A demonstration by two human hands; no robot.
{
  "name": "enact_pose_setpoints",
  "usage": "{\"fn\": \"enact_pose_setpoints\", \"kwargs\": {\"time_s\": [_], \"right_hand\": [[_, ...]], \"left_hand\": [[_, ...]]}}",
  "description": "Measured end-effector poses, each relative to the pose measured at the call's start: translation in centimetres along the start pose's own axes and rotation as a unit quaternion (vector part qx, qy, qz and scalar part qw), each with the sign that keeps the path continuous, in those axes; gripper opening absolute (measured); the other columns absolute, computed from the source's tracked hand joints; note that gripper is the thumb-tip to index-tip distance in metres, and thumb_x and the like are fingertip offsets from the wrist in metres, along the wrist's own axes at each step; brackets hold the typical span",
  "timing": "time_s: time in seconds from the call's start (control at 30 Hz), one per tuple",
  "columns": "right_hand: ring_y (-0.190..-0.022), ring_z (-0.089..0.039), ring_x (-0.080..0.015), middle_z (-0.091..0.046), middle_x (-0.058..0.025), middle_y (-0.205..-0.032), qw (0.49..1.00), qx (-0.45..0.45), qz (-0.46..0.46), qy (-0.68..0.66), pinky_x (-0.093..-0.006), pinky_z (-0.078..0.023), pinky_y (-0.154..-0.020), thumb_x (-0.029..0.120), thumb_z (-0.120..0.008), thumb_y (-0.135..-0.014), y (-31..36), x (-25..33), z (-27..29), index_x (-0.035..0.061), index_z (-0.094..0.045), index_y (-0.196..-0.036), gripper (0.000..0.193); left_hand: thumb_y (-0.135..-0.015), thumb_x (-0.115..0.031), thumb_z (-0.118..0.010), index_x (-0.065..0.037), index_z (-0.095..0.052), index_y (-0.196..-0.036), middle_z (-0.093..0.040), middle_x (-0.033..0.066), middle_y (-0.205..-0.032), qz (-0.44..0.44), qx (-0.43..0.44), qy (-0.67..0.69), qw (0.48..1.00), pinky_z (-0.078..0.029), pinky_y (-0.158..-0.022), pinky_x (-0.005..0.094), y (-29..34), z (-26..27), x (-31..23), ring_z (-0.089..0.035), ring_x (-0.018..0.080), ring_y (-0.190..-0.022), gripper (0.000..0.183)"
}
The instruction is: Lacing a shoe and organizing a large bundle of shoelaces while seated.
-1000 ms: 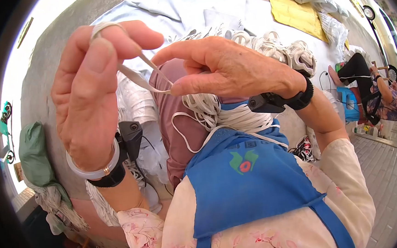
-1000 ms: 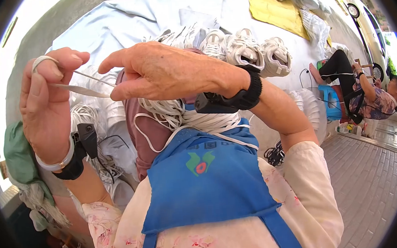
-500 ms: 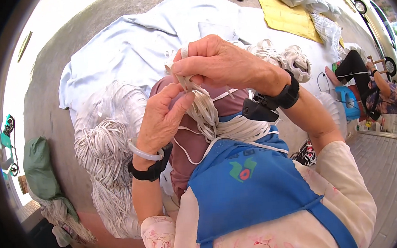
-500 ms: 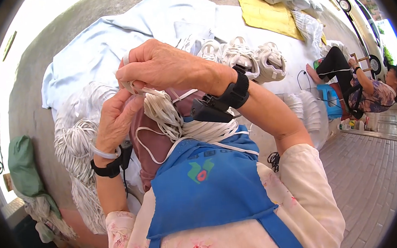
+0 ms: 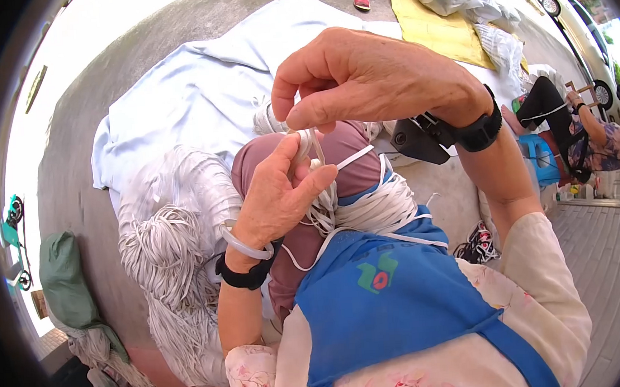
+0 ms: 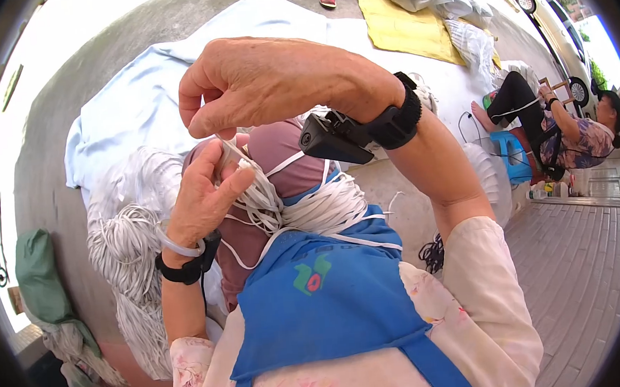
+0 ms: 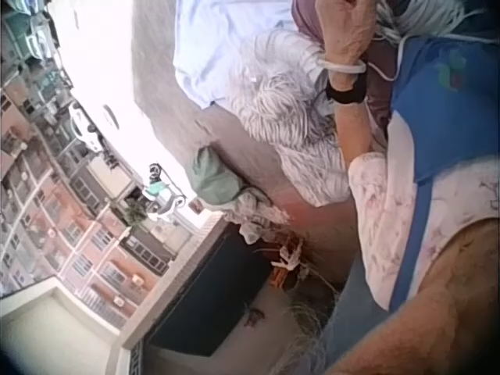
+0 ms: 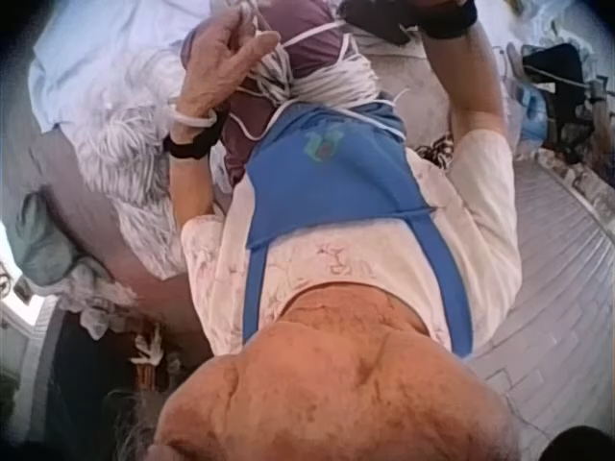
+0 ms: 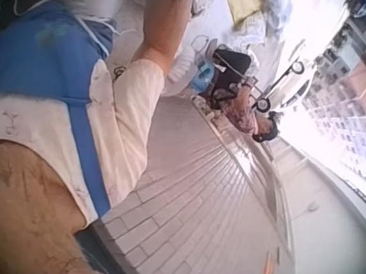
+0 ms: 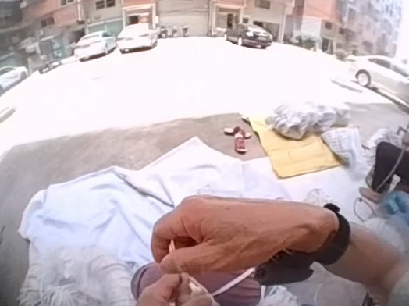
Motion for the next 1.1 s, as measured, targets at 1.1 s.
{"fn": "enact_pose_setpoints", "kwargs": {"time_s": [1.1], "right_hand": [[-0.044, -0.056, -0.0105, -0.058, -0.0041, -0.062, 0.960, -0.008, -0.270, 0.076, -0.0228, -0.042, -0.038, 0.028, -0.053, -0.092, 5.6, 1.1, 7.2, -0.0016, -0.056, -0.076, 0.035]], "left_hand": [[-0.083, -0.015, -0.063, -0.002, -0.061, -0.084, -0.049, -0.0035, -0.062, -0.012, 0.003, -0.119, 0.993, -0.036, -0.051, 0.0221, -4.1, -1.7, 1.2, -0.043, 0.0032, -0.058, 0.013]]}}
Point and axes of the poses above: each hand's wrist, its own y-axis away from the middle knuckle, its own z-axis out of the back of the hand, x = y × z, the point moved 7 cm from there along -y, towards the middle knuckle
